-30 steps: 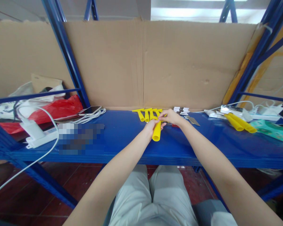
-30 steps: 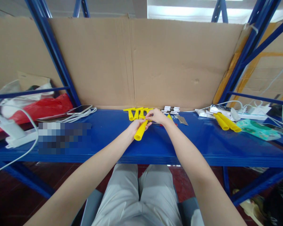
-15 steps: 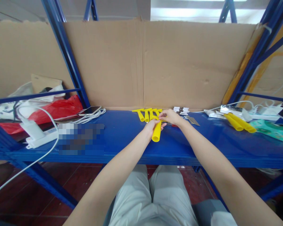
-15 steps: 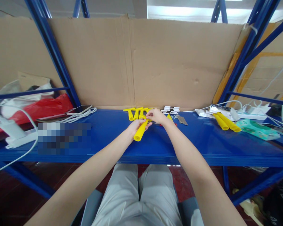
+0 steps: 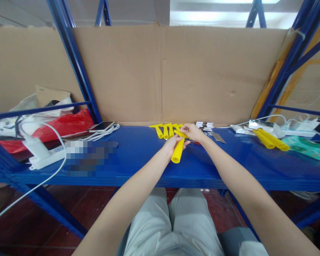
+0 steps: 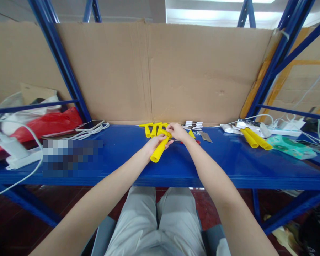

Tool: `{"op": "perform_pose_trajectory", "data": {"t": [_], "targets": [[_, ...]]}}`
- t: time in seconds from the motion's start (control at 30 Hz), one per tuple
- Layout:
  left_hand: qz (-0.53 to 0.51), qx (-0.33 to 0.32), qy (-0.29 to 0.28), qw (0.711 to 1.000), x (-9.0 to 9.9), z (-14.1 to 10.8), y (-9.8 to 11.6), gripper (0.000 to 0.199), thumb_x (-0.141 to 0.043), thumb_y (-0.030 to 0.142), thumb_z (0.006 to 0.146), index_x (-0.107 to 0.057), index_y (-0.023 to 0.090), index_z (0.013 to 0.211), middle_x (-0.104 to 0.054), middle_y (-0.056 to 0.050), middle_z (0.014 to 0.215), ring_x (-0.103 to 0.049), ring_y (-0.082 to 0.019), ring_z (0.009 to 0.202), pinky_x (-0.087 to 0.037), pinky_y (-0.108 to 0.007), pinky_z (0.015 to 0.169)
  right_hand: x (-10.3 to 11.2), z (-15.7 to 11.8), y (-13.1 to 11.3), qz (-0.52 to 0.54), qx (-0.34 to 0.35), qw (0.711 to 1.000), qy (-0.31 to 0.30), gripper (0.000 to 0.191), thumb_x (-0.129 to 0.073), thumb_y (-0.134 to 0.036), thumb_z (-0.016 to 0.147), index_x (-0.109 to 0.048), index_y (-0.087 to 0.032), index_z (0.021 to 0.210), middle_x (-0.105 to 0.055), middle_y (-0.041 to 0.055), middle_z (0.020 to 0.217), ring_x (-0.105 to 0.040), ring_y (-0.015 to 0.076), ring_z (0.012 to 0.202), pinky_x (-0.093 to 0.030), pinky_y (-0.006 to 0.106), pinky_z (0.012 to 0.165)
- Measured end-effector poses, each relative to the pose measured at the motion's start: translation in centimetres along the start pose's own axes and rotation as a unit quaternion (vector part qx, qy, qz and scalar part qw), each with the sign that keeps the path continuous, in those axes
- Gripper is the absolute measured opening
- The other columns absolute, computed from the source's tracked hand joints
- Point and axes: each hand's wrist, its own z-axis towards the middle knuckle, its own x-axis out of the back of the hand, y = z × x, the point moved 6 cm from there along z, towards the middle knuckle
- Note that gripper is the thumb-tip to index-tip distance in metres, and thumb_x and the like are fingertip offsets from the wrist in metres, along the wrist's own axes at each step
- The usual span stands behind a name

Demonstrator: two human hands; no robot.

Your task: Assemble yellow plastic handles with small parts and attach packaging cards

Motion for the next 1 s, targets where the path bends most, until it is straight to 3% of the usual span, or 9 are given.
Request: {"op": "perform_pose_trajectory", "data": {"t": [0.17, 0.4, 0.77, 1.0], "targets": [[-0.003, -0.004, -0.003, 1.000, -0.2, -0.1, -0.1, 0.046, -0.039, 0.000, 0.088, -0.044, 0.025, 0.126, -0.062, -0.005, 0.090, -0.066, -0.012, 0.057, -0.040, -0.015, 0.040, 0.1, 0.0, -0.1, 0.064, -0.034, 0.997, 0.017, 0.010, -0.057, -0.014, 0.077, -0.067, -0.014, 0.075, -0.072, 0.0058, 0.083, -0.062, 0.0160, 0.077, -0.048, 0.030, 0.078], [0.011, -0.004, -0.001, 1.000, -0.1, 0.0, -0.2, 0.046, -0.039, 0.001, 0.087, -0.045, 0.023, 0.127, -0.064, -0.008, 0.099, -0.066, -0.012, 0.056, -0.042, -0.016, 0.039, -0.3, -0.5, 0.5, 0.152, -0.120, 0.981, -0.001, 0.010, -0.061, -0.020, 0.075, -0.068, -0.014, 0.071, -0.069, 0.0029, 0.072, -0.061, 0.0152, 0.073, -0.048, 0.029, 0.074], [-0.003, -0.007, -0.017, 1.000, 0.1, 0.3, -0.1, 0.055, -0.045, 0.002, 0.086, -0.043, 0.029, 0.134, -0.065, -0.010, 0.106, -0.067, -0.013, 0.056, -0.042, -0.017, 0.042, -0.7, -0.9, 1.1, 0.266, -0.209, 0.941, -0.006, 0.005, -0.067, -0.014, 0.070, -0.068, -0.015, 0.065, -0.066, 0.0004, 0.063, -0.056, 0.0104, 0.062, -0.047, 0.025, 0.069], [0.009, -0.008, -0.010, 1.000, -0.3, -0.2, 0.0, 0.051, -0.040, 0.000, 0.087, -0.045, 0.027, 0.130, -0.064, -0.007, 0.096, -0.067, -0.013, 0.056, -0.040, -0.015, 0.038, -0.6, -1.2, 0.9, 0.294, -0.249, 0.923, -0.019, 0.012, -0.066, -0.008, 0.069, -0.066, -0.015, 0.059, -0.063, -0.0009, 0.058, -0.053, 0.0086, 0.057, -0.044, 0.023, 0.065]]}}
